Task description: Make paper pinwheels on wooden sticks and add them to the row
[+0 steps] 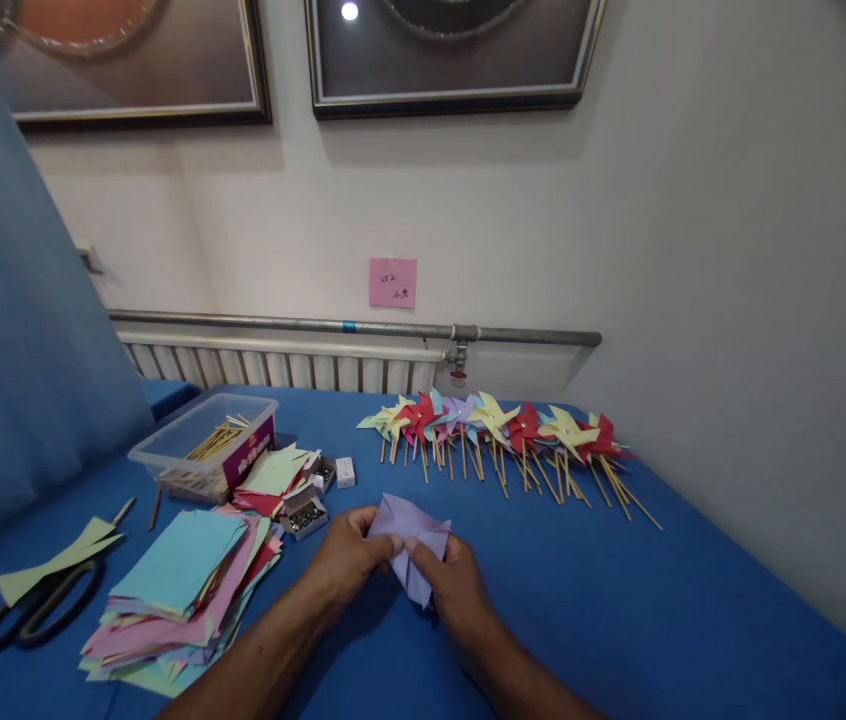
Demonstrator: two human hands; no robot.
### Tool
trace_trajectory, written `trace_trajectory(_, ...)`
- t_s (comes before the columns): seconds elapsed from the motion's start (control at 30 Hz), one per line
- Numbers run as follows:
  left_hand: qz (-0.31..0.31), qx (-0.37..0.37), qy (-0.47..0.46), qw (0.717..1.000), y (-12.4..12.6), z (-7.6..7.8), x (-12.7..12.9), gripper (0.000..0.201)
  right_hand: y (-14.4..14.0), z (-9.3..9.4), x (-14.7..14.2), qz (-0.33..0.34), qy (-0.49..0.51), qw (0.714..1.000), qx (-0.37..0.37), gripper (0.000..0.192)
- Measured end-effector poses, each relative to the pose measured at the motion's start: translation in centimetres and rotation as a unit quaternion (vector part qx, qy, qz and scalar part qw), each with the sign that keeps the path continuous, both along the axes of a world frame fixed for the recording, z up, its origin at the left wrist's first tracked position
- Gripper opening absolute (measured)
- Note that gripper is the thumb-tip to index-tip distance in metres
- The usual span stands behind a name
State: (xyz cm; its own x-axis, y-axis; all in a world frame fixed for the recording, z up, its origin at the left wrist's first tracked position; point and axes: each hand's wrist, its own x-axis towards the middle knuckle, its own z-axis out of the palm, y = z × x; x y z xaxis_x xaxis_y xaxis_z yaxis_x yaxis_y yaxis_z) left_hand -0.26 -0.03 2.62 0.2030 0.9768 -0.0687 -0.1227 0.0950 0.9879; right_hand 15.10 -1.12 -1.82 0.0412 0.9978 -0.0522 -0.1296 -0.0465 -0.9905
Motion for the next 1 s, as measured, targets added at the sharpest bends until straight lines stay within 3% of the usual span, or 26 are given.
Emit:
trace_trajectory(0.37, 0.0, -0.009, -0.001, 1.0, -0.2, 0.5, -0.1, 0.032, 0.8, -1.9, -0.1, -0.011, -0.003, 1.0, 0.001, 0.051)
trace_trajectory(1.0, 0.007, -0.018, -0.016, 1.0, -0.2, 0.5, 0.1, 0.032, 0.7, -1.6, 0.2, 0.005, 0.017, 1.0, 0.0, 0.056)
